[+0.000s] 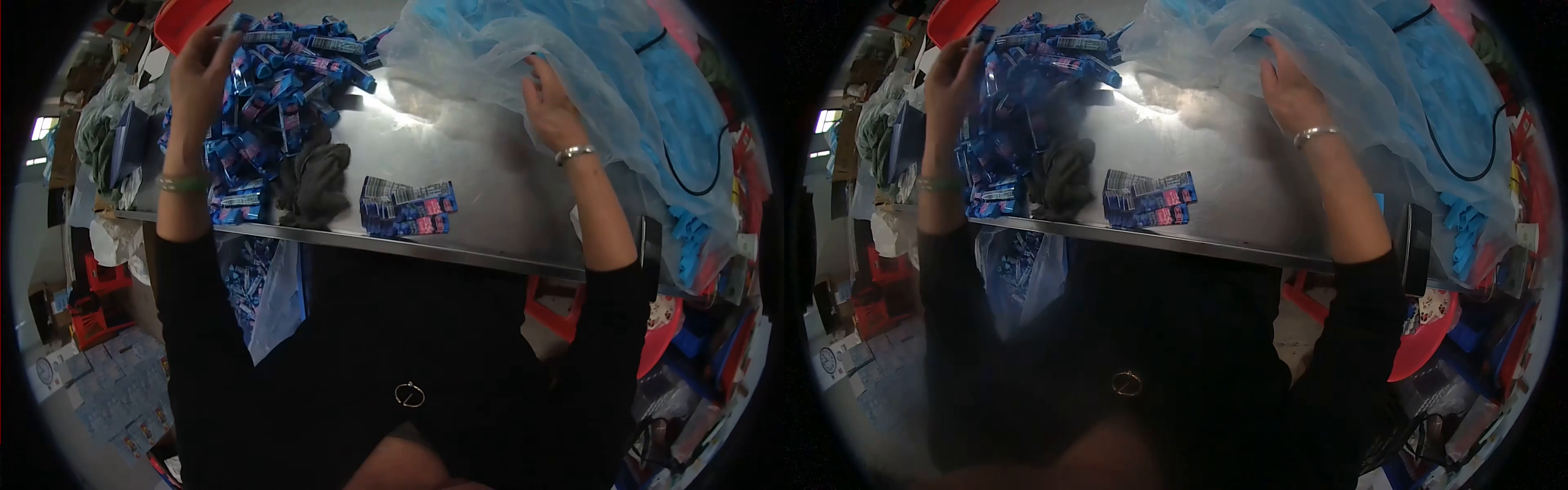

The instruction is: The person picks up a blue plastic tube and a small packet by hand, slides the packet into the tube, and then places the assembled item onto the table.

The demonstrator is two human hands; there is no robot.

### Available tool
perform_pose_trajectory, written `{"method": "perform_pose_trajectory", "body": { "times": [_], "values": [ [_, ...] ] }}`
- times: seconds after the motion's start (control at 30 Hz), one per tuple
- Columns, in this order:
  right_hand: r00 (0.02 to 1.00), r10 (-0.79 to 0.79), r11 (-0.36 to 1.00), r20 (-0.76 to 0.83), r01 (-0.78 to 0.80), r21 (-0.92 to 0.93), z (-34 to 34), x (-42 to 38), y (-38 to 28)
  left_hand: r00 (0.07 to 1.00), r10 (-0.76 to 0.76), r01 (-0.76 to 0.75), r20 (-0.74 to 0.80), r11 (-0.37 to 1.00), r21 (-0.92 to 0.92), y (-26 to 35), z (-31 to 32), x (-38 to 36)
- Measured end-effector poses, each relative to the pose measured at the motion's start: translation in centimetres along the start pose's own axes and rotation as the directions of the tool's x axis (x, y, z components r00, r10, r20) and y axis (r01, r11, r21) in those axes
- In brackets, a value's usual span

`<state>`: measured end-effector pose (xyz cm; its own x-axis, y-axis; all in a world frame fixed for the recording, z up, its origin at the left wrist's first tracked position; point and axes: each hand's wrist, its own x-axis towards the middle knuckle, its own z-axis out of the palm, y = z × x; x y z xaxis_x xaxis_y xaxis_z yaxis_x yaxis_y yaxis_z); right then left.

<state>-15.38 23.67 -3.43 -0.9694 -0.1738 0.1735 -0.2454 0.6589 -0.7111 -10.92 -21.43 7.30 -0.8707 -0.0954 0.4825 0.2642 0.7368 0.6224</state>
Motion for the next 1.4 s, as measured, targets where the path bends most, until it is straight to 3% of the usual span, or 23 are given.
{"method": "perform_pose_trajectory", "body": {
  "times": [0.03,0.07,0.1,0.13,0.17,0.2,0.23,0.3,0.37,0.43,0.6,0.67,0.7,0.8,0.87,0.93,1.0,1.07,1.17,1.3,1.37,1.4],
  "values": [
    [0.990,-0.136,0.977,-0.042,0.127,-0.173,0.8,2.1,2.2,0.999,0.044,-0.037,-0.032,0.980,0.196,-1.4,-1.6,1.7],
    [0.959,-0.276,0.909,-0.060,0.240,-0.342,1.5,3.5,3.4,0.999,0.038,-0.031,-0.032,0.979,0.201,-2.2,-2.5,2.7],
    [0.960,-0.276,0.910,-0.053,0.243,-0.335,1.9,4.4,3.2,0.999,0.025,-0.010,-0.029,0.898,0.439,-2.7,-3.2,3.5],
    [0.978,-0.207,0.868,-0.021,0.174,-0.466,2.0,5.2,2.6,1.000,0.012,0.008,-0.026,0.759,0.650,-1.8,-3.7,3.8],
    [0.991,-0.132,0.801,0.001,0.108,-0.588,2.1,5.8,2.1,1.000,0.005,0.010,-0.021,0.754,0.657,-1.1,-3.5,3.6],
    [0.992,-0.129,0.806,0.008,0.109,-0.581,2.6,6.4,2.1,0.963,0.271,-0.167,0.006,0.578,0.799,1.8,-2.0,2.7],
    [0.993,-0.113,0.809,0.020,0.103,-0.579,3.0,7.0,2.1,0.857,0.507,-0.292,0.088,0.338,0.895,3.5,-1.0,2.1],
    [0.995,-0.093,0.812,0.035,0.096,-0.576,3.6,7.1,1.9,0.823,0.562,-0.445,0.080,0.550,0.707,2.7,0.3,0.5],
    [0.982,-0.184,0.476,0.042,0.127,-0.870,4.3,6.8,1.2,0.925,0.363,-0.379,0.111,0.895,0.236,6.9,4.5,-5.2],
    [0.987,-0.135,0.469,0.088,0.142,-0.872,4.2,7.2,1.1,0.893,0.268,-0.296,0.363,0.955,0.023,9.2,7.8,-9.9],
    [0.976,-0.002,0.437,0.220,0.199,-0.877,4.0,8.6,4.1,0.876,0.177,-0.209,0.449,0.978,0.022,11.0,13.1,-16.8],
    [0.959,-0.267,0.656,0.092,0.251,-0.712,4.4,8.7,7.7,0.867,0.126,-0.148,0.482,0.989,0.007,10.5,13.7,-17.1],
    [0.959,-0.269,0.655,0.090,0.250,-0.713,4.2,8.6,7.3,0.851,0.075,-0.086,0.520,0.996,-0.004,10.3,13.9,-17.1],
    [0.982,-0.183,0.708,0.051,0.168,-0.686,3.1,7.3,4.5,0.830,0.033,0.001,0.556,0.998,-0.060,10.1,14.2,-16.7],
    [0.990,0.018,0.751,0.141,0.080,-0.655,2.3,6.7,2.5,0.818,0.016,0.042,0.576,0.995,-0.088,9.9,14.2,-16.8],
    [0.997,-0.045,0.785,0.066,0.076,-0.615,2.1,5.3,2.8,0.805,0.000,0.087,0.594,0.989,-0.117,9.6,14.3,-16.9],
    [0.995,-0.104,0.814,-0.008,0.080,-0.576,1.1,3.8,2.7,0.821,0.090,-0.026,0.564,0.992,-0.120,9.5,14.3,-17.1],
    [0.983,0.140,0.899,0.117,-0.077,-0.431,-1.0,1.8,1.7,0.837,0.137,-0.093,0.530,0.990,-0.109,10.1,13.9,-16.9],
    [0.960,0.247,0.854,0.130,-0.152,-0.497,-3.7,-2.2,1.1,0.844,0.217,-0.210,0.490,0.975,-0.069,10.2,13.6,-17.1],
    [0.974,0.197,0.787,0.116,-0.087,-0.610,-4.0,-4.4,2.3,0.836,0.312,-0.358,0.452,0.933,0.017,10.5,13.3,-16.9],
    [0.999,0.009,0.839,0.049,0.019,-0.543,-3.5,-4.5,2.0,0.851,0.319,-0.375,0.418,0.925,0.057,10.7,13.2,-16.8],
    [0.999,0.010,0.840,0.046,0.017,-0.542,-2.9,-4.4,2.3,0.866,0.321,-0.385,0.382,0.917,0.102,10.8,13.2,-16.7]
  ]
}}
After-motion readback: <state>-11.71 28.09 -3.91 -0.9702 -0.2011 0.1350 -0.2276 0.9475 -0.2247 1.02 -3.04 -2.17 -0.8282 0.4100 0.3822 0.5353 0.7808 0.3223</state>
